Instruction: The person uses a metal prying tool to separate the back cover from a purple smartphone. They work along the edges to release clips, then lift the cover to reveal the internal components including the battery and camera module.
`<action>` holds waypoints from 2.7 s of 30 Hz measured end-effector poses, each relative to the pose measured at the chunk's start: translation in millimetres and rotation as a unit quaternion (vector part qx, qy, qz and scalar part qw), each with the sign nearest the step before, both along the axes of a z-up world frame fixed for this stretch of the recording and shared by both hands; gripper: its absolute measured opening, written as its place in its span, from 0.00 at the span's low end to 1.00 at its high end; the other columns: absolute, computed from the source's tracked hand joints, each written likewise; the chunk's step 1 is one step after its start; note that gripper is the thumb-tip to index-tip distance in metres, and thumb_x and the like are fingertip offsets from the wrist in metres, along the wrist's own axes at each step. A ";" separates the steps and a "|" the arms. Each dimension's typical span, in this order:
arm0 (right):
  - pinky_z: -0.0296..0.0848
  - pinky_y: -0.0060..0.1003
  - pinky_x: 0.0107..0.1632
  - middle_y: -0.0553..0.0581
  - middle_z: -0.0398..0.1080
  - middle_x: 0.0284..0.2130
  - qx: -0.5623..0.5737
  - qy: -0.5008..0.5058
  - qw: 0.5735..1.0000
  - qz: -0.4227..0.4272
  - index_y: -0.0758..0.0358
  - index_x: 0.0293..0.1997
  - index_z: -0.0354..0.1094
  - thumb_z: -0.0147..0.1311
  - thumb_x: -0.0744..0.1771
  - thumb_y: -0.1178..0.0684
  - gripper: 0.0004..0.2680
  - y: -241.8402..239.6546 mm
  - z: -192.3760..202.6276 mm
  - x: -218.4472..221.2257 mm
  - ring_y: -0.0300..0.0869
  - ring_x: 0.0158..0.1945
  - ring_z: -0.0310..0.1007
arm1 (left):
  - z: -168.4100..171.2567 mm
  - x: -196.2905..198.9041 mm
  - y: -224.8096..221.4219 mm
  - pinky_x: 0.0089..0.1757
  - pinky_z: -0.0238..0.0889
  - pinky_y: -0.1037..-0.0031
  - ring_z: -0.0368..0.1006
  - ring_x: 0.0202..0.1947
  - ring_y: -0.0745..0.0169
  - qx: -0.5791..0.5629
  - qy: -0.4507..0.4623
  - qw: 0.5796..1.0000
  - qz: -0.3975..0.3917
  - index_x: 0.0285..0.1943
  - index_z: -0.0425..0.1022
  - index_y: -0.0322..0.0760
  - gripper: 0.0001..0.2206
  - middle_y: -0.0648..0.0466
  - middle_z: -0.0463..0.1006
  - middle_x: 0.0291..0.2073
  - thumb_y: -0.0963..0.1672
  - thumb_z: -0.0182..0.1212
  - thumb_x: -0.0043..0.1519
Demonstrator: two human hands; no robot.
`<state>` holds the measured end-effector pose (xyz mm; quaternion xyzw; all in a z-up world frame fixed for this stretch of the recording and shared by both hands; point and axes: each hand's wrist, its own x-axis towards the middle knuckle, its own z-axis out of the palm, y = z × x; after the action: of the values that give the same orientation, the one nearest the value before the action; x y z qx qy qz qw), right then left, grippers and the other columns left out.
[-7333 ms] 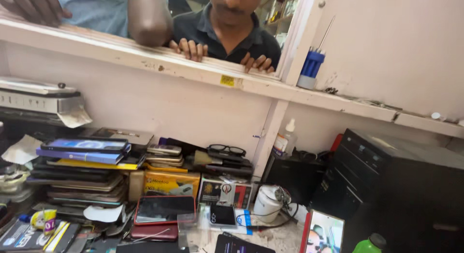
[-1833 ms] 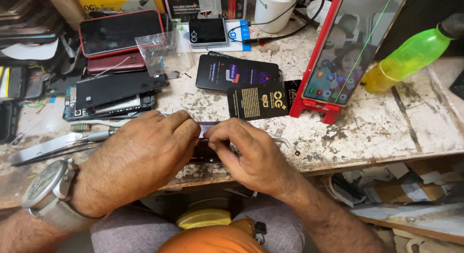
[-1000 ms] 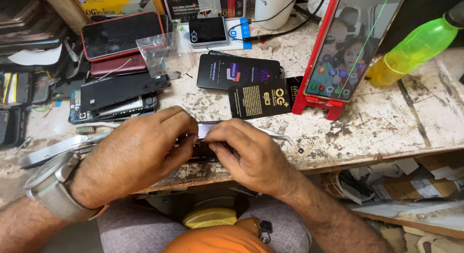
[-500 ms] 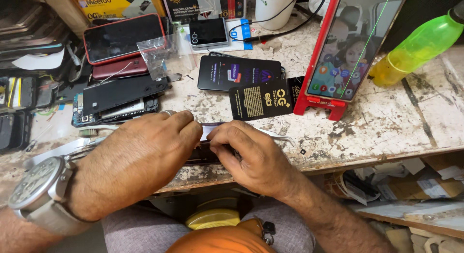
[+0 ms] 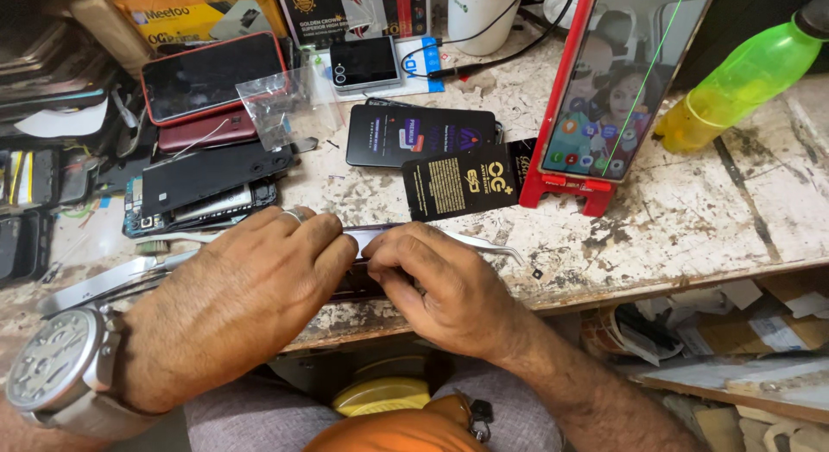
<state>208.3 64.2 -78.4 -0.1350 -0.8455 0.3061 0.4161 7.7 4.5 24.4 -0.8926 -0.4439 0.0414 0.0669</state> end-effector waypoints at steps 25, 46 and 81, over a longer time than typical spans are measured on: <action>0.79 0.34 0.47 0.58 0.71 0.44 0.018 -0.008 1.000 0.004 0.64 0.50 0.72 0.59 0.64 0.66 0.11 -1.4 0.3 -2.3 0.45 0.47 0.78 | -44.0 -27.9 -14.9 0.38 0.65 0.60 0.73 0.34 0.48 0.084 -0.258 0.962 -0.003 0.46 0.71 0.34 0.12 0.52 0.77 0.33 0.40 0.63 0.55; 0.79 0.35 0.45 0.58 0.72 0.42 0.042 -0.052 0.997 -0.044 0.63 0.49 0.72 0.57 0.64 0.67 0.10 -9.3 14.5 -5.9 0.45 0.44 0.79 | -57.0 -40.9 -32.2 0.42 0.68 0.63 0.75 0.40 0.51 0.122 -0.274 0.954 0.024 0.51 0.79 0.36 0.16 0.50 0.80 0.43 0.42 0.65 0.53; 0.75 0.32 0.42 0.56 0.75 0.34 -0.051 -0.198 0.977 -0.062 0.68 0.38 0.74 0.60 0.64 0.60 0.03 -11.1 58.6 -26.5 0.41 0.38 0.78 | -78.2 -35.4 -36.5 0.39 0.66 0.61 0.75 0.37 0.50 0.142 -0.410 0.899 0.053 0.49 0.76 0.37 0.12 0.52 0.80 0.37 0.43 0.65 0.57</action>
<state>181.7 53.2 -19.7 -0.2658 -0.8846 0.2898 0.2508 -27.7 -32.0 -53.8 -0.7867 -0.4801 -0.3880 0.0024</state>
